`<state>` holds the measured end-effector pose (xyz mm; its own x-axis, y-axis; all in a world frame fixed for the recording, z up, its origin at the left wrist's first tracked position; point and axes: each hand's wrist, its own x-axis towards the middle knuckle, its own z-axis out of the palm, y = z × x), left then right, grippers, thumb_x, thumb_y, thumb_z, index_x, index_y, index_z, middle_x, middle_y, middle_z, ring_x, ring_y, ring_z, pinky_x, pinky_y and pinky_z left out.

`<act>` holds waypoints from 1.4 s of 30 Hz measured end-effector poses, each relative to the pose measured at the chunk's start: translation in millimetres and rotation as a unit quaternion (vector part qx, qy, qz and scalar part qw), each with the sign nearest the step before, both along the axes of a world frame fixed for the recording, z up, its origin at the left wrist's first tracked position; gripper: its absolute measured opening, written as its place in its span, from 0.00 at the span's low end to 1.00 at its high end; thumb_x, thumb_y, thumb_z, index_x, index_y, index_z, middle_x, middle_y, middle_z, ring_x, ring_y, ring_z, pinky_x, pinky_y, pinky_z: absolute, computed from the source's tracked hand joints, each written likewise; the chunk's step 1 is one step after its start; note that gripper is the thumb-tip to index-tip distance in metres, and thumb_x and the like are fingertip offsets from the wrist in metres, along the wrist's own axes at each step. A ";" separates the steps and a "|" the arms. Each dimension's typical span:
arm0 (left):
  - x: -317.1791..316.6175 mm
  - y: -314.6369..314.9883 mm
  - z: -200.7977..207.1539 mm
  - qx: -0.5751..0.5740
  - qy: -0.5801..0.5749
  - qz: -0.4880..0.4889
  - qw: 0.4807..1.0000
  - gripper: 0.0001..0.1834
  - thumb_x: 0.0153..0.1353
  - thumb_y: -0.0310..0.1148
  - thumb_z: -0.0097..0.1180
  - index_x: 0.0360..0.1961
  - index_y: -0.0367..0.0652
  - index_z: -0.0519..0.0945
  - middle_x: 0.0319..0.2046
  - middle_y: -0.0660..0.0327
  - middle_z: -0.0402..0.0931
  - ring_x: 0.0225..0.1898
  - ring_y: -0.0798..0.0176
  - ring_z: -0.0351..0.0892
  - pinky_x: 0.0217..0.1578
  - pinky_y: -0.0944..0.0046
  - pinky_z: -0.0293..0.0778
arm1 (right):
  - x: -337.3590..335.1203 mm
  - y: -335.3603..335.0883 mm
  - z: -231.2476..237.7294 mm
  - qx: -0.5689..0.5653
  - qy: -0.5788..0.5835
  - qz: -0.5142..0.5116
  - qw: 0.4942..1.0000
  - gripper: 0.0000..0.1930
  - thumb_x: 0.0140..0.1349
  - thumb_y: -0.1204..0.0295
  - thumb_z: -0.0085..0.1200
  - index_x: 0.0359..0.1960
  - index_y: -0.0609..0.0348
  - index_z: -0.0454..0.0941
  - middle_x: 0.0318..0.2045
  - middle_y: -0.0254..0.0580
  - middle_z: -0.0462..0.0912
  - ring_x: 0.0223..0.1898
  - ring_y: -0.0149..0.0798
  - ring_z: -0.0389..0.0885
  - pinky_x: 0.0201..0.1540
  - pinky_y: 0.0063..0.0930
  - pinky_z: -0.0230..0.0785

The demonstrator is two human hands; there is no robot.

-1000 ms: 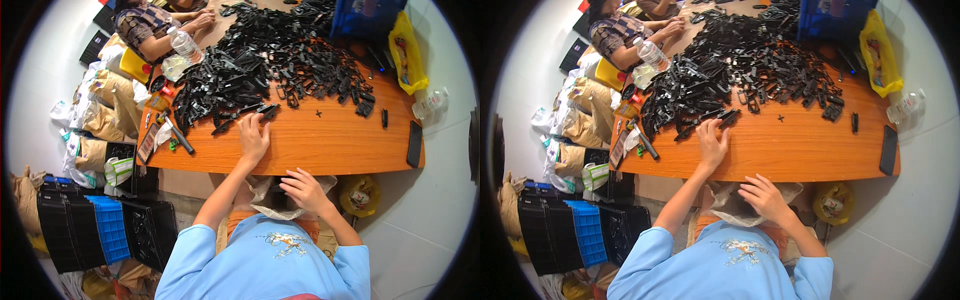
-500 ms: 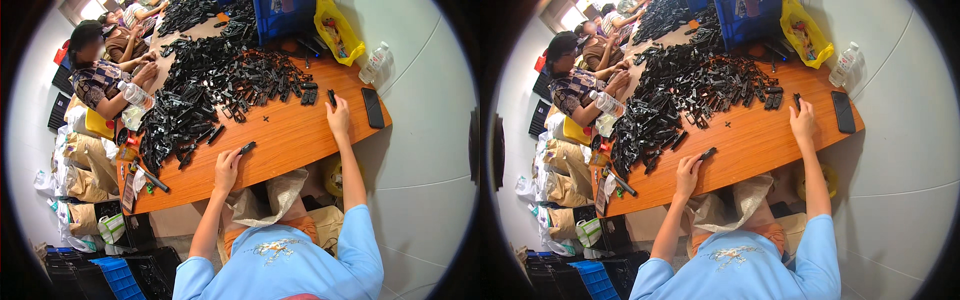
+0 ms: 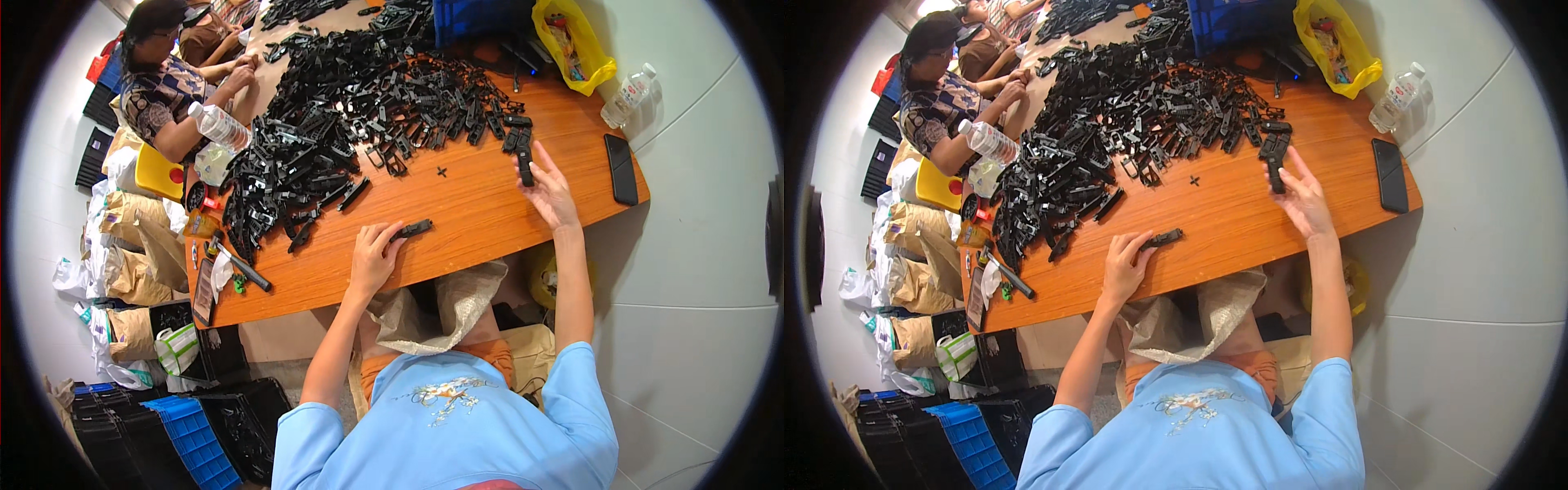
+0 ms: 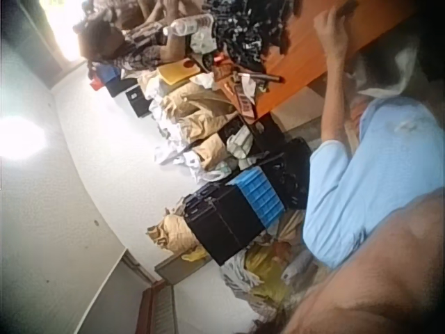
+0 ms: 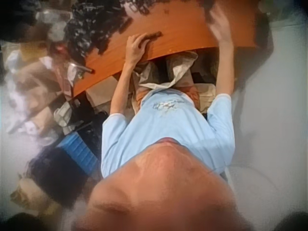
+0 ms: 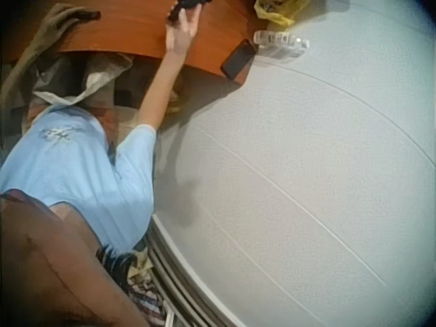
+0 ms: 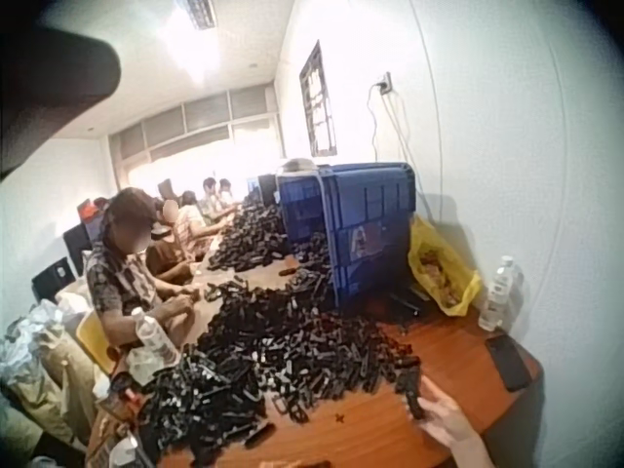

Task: The person assembles plastic components by picking up parts from the table, pressing them together by hand, and dropping the assembled pieces into a bag.

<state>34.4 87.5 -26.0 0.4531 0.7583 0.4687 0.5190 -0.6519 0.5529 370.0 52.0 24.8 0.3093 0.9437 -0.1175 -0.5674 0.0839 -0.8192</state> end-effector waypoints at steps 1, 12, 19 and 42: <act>-1.5 0.9 -0.8 -0.002 -0.006 -0.003 1.000 0.19 0.51 0.25 0.64 0.46 0.41 0.80 0.38 0.57 0.78 0.40 0.53 0.74 0.43 0.60 0.71 | -10.0 -0.4 2.3 0.027 0.025 0.032 0.999 0.30 0.63 0.77 0.54 0.67 0.61 0.58 0.44 0.45 0.78 0.41 0.34 0.80 0.44 0.24 0.75; 0.9 -1.2 -1.0 -0.081 -0.056 0.009 0.995 0.32 0.49 0.23 0.68 0.57 0.42 0.73 0.36 0.62 0.80 0.37 0.64 0.76 0.37 0.67 0.74 | -103.5 11.5 -22.5 0.038 -0.205 0.077 0.975 0.12 0.55 0.82 0.62 0.39 0.64 0.74 0.41 0.41 0.80 0.42 0.28 0.79 0.46 0.20 0.72; 0.4 -3.7 -1.0 -0.116 -0.079 0.025 0.990 0.34 0.49 0.25 0.67 0.59 0.41 0.70 0.35 0.61 0.81 0.35 0.61 0.75 0.37 0.65 0.75 | -142.2 3.2 -39.1 0.116 -0.448 0.102 0.881 0.13 0.49 0.79 0.65 0.39 0.63 0.82 0.40 0.43 0.83 0.43 0.37 0.81 0.47 0.27 0.72; 9.5 1.5 0.8 -0.085 -0.059 -0.012 0.995 0.36 0.49 0.21 0.65 0.62 0.44 0.68 0.39 0.56 0.80 0.43 0.56 0.79 0.42 0.61 0.76 | -150.2 -13.9 -37.8 0.094 -0.521 -0.003 0.848 0.15 0.54 0.79 0.61 0.46 0.61 0.81 0.41 0.45 0.80 0.40 0.44 0.80 0.43 0.30 0.72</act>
<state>44.0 88.9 -25.2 0.4205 0.8211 0.3860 0.4293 -0.5548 0.7127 219.8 38.1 -13.0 0.1576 0.9136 0.3748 0.4579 0.2686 -0.8474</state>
